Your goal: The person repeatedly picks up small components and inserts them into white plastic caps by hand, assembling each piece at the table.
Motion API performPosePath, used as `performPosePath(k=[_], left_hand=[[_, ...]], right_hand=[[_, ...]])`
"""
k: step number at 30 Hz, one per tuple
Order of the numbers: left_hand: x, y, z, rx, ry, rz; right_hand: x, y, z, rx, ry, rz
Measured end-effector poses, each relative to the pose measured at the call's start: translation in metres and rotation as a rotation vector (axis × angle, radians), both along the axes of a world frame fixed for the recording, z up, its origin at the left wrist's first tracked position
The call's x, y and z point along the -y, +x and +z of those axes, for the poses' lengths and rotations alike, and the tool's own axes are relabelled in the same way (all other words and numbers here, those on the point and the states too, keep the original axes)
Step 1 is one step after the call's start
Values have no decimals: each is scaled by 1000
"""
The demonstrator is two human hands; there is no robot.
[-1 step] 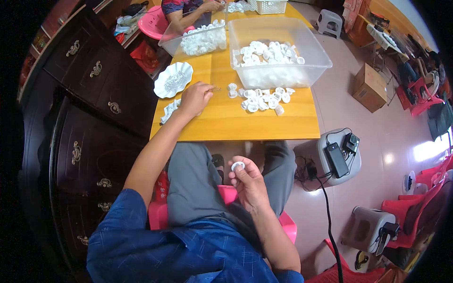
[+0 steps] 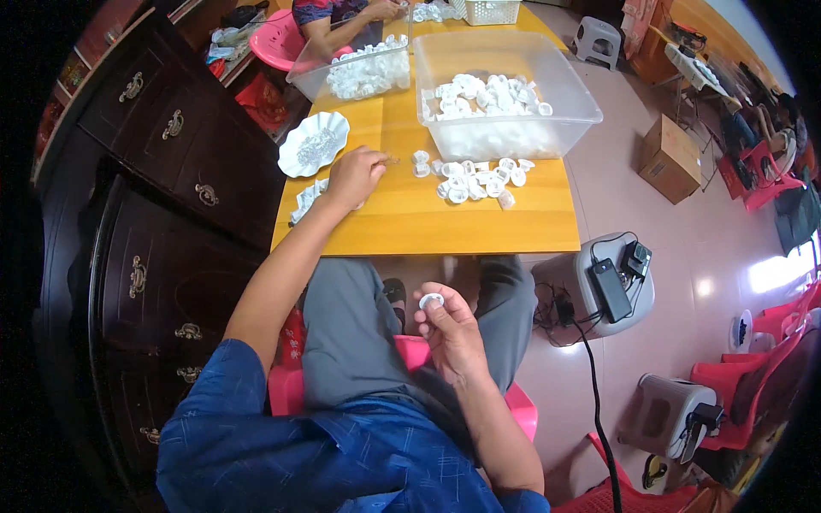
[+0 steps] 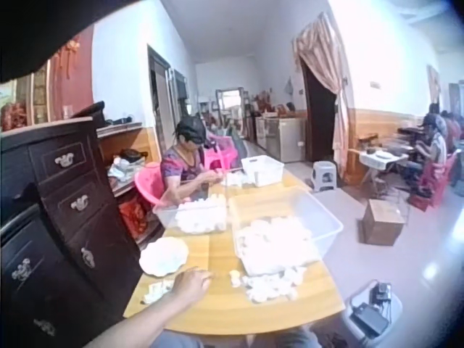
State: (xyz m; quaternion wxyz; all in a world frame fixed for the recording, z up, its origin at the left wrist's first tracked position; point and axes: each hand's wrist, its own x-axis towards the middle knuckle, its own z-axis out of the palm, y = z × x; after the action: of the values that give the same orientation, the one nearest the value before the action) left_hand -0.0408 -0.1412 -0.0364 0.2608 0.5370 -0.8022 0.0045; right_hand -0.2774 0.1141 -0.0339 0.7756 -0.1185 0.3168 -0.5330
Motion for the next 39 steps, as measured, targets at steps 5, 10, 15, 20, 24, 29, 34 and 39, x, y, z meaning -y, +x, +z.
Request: performPosePath(k=[5, 10, 15, 20, 24, 29, 34, 39], left_hand=[[24, -2, -10, 42, 76, 59], [22, -2, -6, 107, 8, -29], [2, -4, 6, 121, -66, -60], [-17, -1, 8, 27, -21, -57], [-17, 4, -1, 112, -21, -51], [-15, 5, -4, 130, -33, -77], [-33, 6, 23, -90, -77, -52], [-98, 13, 59, -347, 146, -93]], right_hand=[[1, -3, -1, 122, -30, -14], [1, -1, 5, 52, 11, -35], [-1, 3, 2, 1, 24, -14], [-3, 6, -4, 18, -44, 4], [-3, 5, -3, 71, -41, 43], [-3, 8, 4, 1, -72, 62], [-5, 12, 12, -146, -172, 12], [-8, 13, 11, -369, -306, -59]])
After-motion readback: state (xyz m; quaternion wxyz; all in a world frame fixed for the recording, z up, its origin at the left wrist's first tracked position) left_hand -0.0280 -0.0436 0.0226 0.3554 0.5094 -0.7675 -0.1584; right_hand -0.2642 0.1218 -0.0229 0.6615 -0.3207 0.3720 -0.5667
